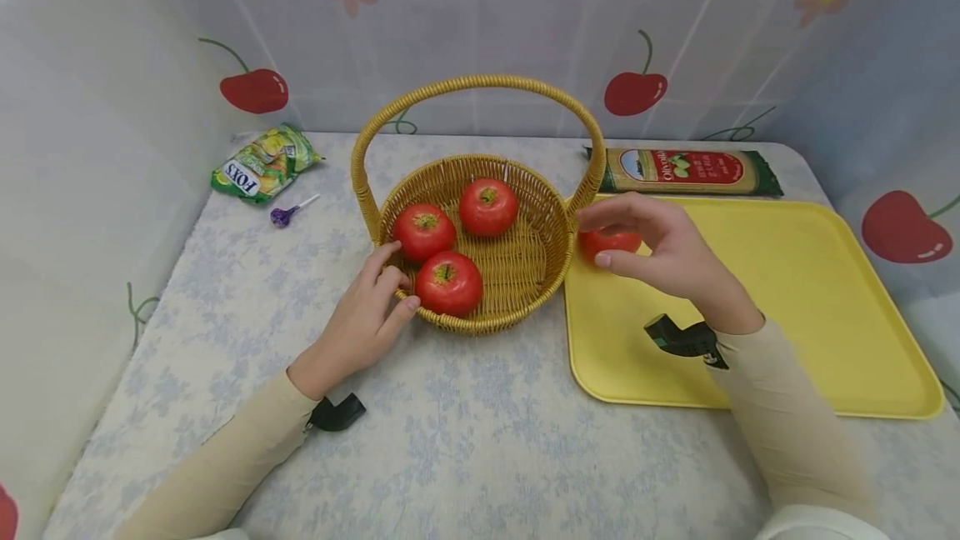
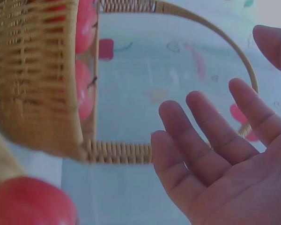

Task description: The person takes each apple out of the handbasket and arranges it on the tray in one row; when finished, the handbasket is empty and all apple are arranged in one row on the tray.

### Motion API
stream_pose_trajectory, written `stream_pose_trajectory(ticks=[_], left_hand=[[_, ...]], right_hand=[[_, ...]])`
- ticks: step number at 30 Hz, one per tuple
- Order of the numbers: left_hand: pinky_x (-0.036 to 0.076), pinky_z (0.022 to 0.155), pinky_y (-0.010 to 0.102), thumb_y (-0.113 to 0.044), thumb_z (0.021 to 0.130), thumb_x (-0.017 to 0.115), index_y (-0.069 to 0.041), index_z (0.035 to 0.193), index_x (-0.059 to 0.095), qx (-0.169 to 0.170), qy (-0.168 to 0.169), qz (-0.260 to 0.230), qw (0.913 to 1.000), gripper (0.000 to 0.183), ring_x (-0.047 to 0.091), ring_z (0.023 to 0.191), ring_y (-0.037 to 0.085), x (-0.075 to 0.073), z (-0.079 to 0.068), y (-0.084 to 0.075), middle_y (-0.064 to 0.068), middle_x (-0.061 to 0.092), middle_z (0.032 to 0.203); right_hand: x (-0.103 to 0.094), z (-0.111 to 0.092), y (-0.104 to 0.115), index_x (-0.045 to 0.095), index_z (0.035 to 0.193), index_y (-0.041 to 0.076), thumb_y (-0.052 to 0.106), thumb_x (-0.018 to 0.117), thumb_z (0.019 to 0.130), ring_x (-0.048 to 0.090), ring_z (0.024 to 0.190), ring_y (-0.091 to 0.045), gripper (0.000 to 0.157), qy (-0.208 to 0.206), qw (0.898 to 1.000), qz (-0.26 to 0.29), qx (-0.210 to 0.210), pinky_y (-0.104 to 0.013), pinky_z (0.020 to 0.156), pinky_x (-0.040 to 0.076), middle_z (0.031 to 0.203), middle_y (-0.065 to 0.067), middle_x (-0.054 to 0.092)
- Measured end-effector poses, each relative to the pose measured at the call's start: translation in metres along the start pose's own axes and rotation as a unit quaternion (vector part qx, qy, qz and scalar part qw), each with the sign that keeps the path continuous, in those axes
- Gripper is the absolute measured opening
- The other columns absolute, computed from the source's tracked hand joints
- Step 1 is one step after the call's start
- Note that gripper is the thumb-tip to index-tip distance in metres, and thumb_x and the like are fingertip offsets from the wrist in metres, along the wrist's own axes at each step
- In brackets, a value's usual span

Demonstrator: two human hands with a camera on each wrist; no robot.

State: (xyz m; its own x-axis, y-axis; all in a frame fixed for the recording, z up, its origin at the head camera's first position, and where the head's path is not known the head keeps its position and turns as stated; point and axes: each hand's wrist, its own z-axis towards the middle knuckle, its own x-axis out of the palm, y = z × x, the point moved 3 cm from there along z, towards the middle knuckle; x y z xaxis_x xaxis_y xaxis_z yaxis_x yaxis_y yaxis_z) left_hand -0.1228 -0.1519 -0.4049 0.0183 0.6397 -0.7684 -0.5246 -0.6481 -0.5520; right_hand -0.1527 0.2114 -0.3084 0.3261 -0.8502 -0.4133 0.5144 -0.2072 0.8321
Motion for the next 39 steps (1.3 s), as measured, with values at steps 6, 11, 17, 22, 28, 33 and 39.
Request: stream_pose_trajectory(ticks=[6,11,17,22,28,33,39], left_hand=[[0.048,0.094,0.057,-0.059,0.106,0.038,-0.008,0.101,0.055,0.0,-0.001,0.0,1.0,0.054,0.046,0.14,0.044,0.0,0.0,0.0,0.024,0.036,0.158],[0.048,0.096,0.059,-0.061,0.105,0.037,-0.008,0.101,0.056,0.0,-0.001,-0.001,1.0,0.056,0.045,0.141,0.045,0.0,0.0,-0.001,0.024,0.036,0.158],[0.048,0.097,0.059,-0.064,0.104,0.034,-0.008,0.101,0.055,0.003,-0.002,-0.001,1.0,0.06,0.045,0.142,0.045,0.0,0.001,-0.002,0.025,0.036,0.158],[0.048,0.096,0.06,-0.065,0.104,0.032,-0.008,0.101,0.055,0.004,-0.004,0.0,1.0,0.062,0.045,0.141,0.045,0.0,0.001,-0.002,0.025,0.037,0.158],[0.048,0.097,0.06,-0.066,0.104,0.031,-0.007,0.101,0.055,0.007,-0.005,0.003,1.0,0.063,0.046,0.14,0.045,0.0,0.001,-0.001,0.026,0.037,0.157],[0.049,0.097,0.059,-0.065,0.104,0.032,-0.007,0.101,0.055,0.008,-0.004,0.003,1.0,0.062,0.046,0.14,0.045,0.0,0.001,-0.001,0.026,0.037,0.157],[0.048,0.098,0.06,-0.064,0.104,0.033,-0.007,0.101,0.055,0.007,-0.003,-0.001,1.0,0.062,0.047,0.139,0.046,0.0,0.001,-0.002,0.026,0.037,0.157]], right_hand=[[0.032,0.017,-0.001,0.066,0.127,0.002,-0.001,0.074,0.088,0.066,0.109,-0.011,0.039,0.055,0.995,-0.056,0.054,-0.026,0.095,0.054,0.122,-0.01,0.07],[0.062,0.031,-0.005,0.067,0.126,0.005,0.008,0.077,0.089,0.067,0.112,-0.025,0.039,0.094,0.992,-0.062,0.059,-0.045,0.098,0.054,0.123,-0.009,0.071],[0.092,0.042,-0.012,0.066,0.124,0.003,0.012,0.077,0.089,0.067,0.112,-0.034,0.038,0.126,0.989,-0.058,0.044,-0.05,0.097,0.055,0.123,-0.015,0.07],[0.107,0.048,-0.015,0.067,0.125,0.005,0.017,0.077,0.09,0.067,0.111,-0.031,0.039,0.14,0.986,-0.081,0.045,-0.048,0.094,0.057,0.125,-0.011,0.07],[0.113,0.053,-0.017,0.066,0.127,0.008,0.02,0.076,0.09,0.066,0.114,-0.027,0.04,0.149,0.983,-0.097,0.053,-0.046,0.095,0.056,0.126,-0.007,0.069],[0.118,0.057,-0.019,0.064,0.132,0.011,0.025,0.076,0.091,0.062,0.117,-0.024,0.044,0.164,0.978,-0.11,0.065,-0.043,0.094,0.055,0.131,-0.005,0.066],[0.125,0.062,-0.02,0.063,0.133,0.013,0.029,0.075,0.091,0.058,0.121,-0.022,0.047,0.19,0.971,-0.129,0.072,-0.045,0.102,0.051,0.134,-0.004,0.064]])
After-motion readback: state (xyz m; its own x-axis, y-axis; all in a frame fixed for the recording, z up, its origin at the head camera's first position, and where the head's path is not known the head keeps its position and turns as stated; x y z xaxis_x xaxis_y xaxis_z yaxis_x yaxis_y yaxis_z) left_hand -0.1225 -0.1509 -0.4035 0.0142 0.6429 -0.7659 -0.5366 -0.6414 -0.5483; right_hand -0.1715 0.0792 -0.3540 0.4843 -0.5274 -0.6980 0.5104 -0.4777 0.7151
